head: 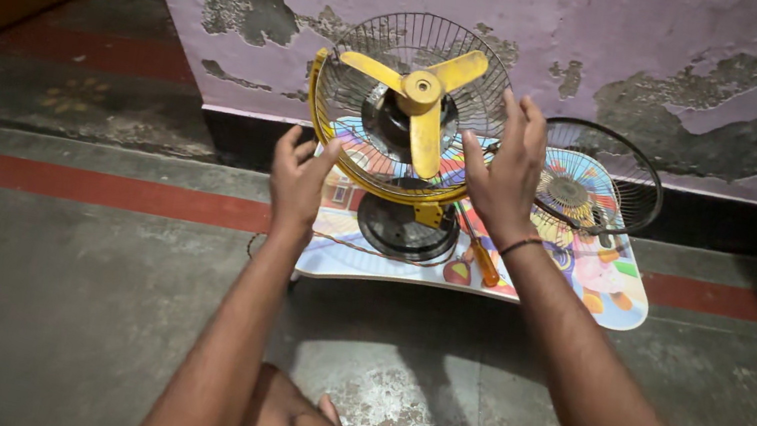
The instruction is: The person disassembles a yellow electric fan by removing the front grill, then using a screwdriver to loosen the central nut and remove the fan blades. The removed parts are placed on a small table.
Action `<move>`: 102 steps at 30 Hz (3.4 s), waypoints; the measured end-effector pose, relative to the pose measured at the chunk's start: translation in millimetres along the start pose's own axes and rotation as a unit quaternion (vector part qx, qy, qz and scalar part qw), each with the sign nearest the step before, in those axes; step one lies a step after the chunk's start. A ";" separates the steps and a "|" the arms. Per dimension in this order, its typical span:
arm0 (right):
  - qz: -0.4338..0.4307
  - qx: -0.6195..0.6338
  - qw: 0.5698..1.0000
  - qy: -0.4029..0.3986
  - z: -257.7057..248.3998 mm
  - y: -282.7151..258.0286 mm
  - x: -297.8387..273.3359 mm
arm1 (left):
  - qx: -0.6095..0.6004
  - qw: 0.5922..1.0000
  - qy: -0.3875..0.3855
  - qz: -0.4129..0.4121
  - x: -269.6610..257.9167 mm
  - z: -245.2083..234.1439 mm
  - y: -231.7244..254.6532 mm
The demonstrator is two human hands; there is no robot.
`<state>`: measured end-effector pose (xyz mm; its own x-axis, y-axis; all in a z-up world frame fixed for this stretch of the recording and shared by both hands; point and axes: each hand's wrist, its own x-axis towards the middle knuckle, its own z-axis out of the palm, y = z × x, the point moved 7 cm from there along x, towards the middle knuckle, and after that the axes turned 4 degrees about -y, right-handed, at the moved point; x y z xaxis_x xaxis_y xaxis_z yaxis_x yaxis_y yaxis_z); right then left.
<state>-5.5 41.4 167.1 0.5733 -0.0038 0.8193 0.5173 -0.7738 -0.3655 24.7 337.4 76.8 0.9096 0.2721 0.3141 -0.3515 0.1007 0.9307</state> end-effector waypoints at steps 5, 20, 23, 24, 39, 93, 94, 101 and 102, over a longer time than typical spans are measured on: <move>-0.025 -0.097 0.995 -0.029 18.7 18.3 15.4 | 0.140 0.990 0.001 0.028 13.1 22.7 13.2; 0.254 0.338 0.900 -0.105 78.5 121.0 -11.6 | -0.074 0.991 -0.100 -0.046 33.7 24.2 -30.0; 0.262 0.405 0.870 -0.100 82.2 117.5 -10.9 | -0.078 0.990 -0.105 -0.046 37.9 21.1 -33.3; 0.263 0.425 0.860 -0.101 82.4 115.3 -11.5 | -0.082 0.990 -0.107 -0.046 37.5 20.1 -35.1; 0.249 0.377 0.887 -0.096 60.9 86.1 -15.4 | 0.016 0.993 -0.120 -0.003 33.7 9.7 -43.5; -0.099 -0.032 0.994 -0.034 -8.2 -18.2 29.0 | 0.141 0.986 -0.035 0.078 36.3 6.0 -83.0; -0.127 -0.054 0.989 -0.051 -6.7 -26.6 41.0 | 0.068 0.991 -0.089 0.071 36.2 11.3 -85.8; -0.199 -0.224 0.947 -0.114 34.0 -48.2 124.0 | -0.002 0.980 -0.197 -0.030 32.7 16.8 -91.5; -0.192 -0.239 0.945 -0.116 39.1 -45.6 127.1 | -0.006 0.979 -0.193 -0.065 33.6 15.8 -94.3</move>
<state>68.6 101.0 270.6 0.5545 0.4315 0.7116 0.4013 -0.8877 0.2256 91.9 321.9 2.6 0.9620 -0.1265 0.2419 -0.2270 0.1218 0.9663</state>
